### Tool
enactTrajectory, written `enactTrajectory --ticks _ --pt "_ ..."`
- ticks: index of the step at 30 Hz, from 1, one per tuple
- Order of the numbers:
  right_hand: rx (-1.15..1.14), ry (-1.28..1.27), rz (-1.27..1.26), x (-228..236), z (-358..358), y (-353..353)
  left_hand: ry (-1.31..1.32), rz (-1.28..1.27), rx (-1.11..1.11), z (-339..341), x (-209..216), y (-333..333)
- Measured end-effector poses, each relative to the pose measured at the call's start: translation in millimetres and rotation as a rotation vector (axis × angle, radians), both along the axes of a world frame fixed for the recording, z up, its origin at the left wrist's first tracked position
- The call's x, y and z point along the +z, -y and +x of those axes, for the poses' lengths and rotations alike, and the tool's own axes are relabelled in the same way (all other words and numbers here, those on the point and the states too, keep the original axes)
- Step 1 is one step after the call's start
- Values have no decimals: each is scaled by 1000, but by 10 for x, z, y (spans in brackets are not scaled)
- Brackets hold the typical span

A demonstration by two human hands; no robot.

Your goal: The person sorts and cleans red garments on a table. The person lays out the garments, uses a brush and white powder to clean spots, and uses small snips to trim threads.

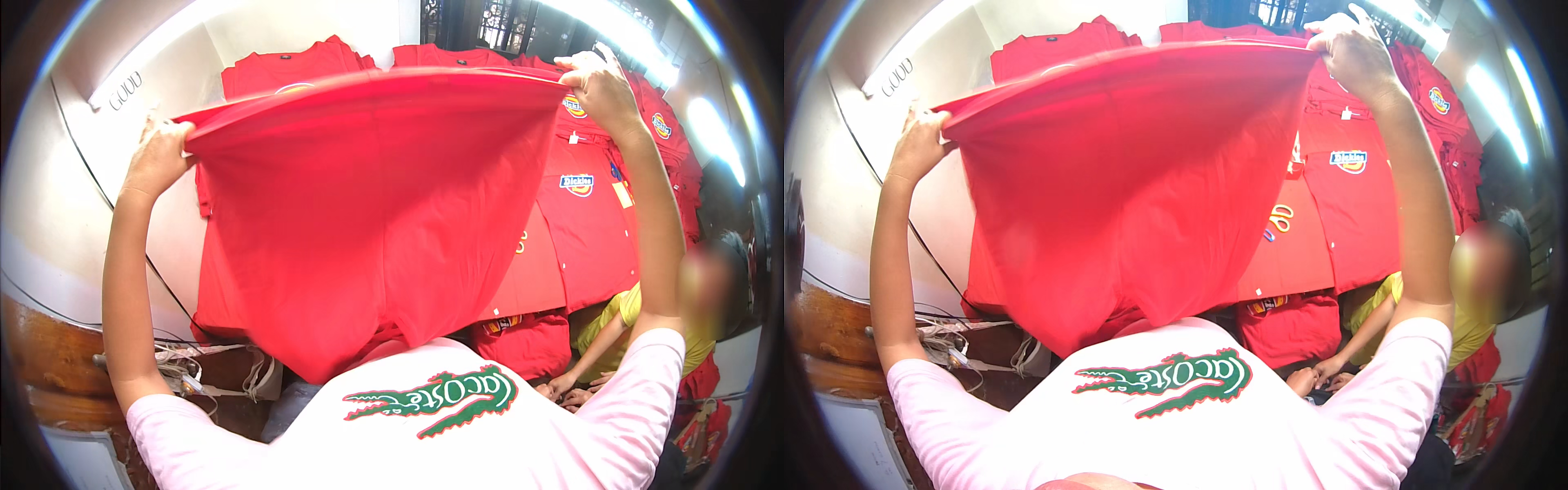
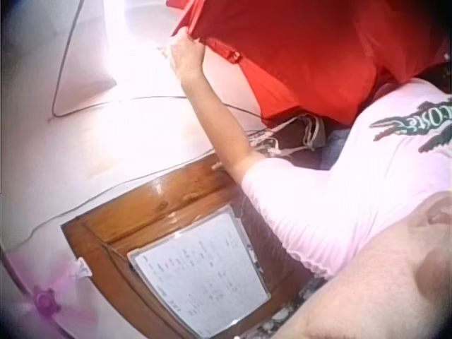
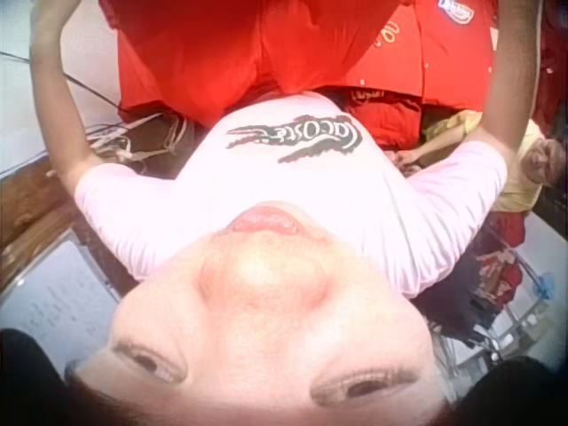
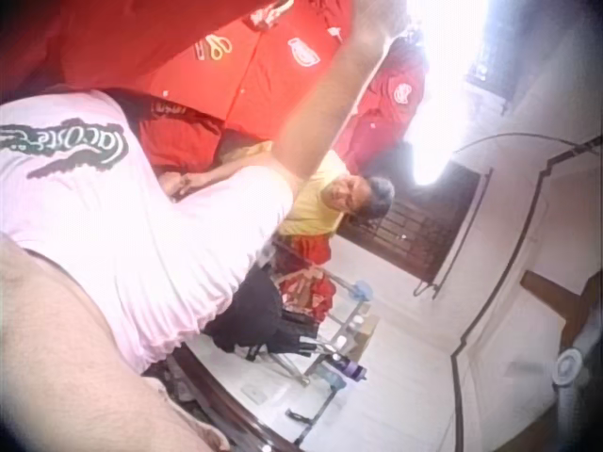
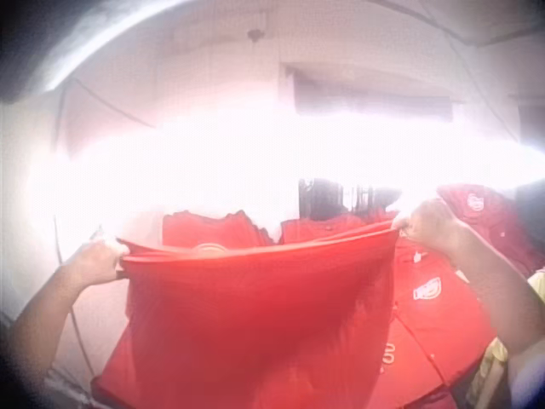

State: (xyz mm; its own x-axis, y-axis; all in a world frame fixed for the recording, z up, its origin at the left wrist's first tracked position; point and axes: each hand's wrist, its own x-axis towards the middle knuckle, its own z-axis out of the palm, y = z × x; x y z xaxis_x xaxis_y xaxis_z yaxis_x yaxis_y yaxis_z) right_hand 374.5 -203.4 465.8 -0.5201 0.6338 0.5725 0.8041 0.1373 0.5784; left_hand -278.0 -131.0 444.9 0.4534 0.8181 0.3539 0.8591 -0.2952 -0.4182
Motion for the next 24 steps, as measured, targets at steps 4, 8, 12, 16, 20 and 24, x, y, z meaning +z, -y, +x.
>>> enactTrajectory --ticks 4,8,12,16,20,24 --pt "36 -282 271 111 6 117 15 664 -185 -681 456 -39" --pt "31 -319 492 -45 25 804 217 812 25 -496 87 613" --pt "111 -330 383 -1201 -480 995 370 534 87 -522 -1489 1297" --pt "58 -663 -9 -2783 -551 1197 390 87 84 -93 -3129 1572" --pt "-83 -802 -376 -4055 -693 1445 391 -402 227 50 -4064 1829" --pt "-198 -868 -675 -4519 -583 1772 440 -559 148 -98 -4489 2154"
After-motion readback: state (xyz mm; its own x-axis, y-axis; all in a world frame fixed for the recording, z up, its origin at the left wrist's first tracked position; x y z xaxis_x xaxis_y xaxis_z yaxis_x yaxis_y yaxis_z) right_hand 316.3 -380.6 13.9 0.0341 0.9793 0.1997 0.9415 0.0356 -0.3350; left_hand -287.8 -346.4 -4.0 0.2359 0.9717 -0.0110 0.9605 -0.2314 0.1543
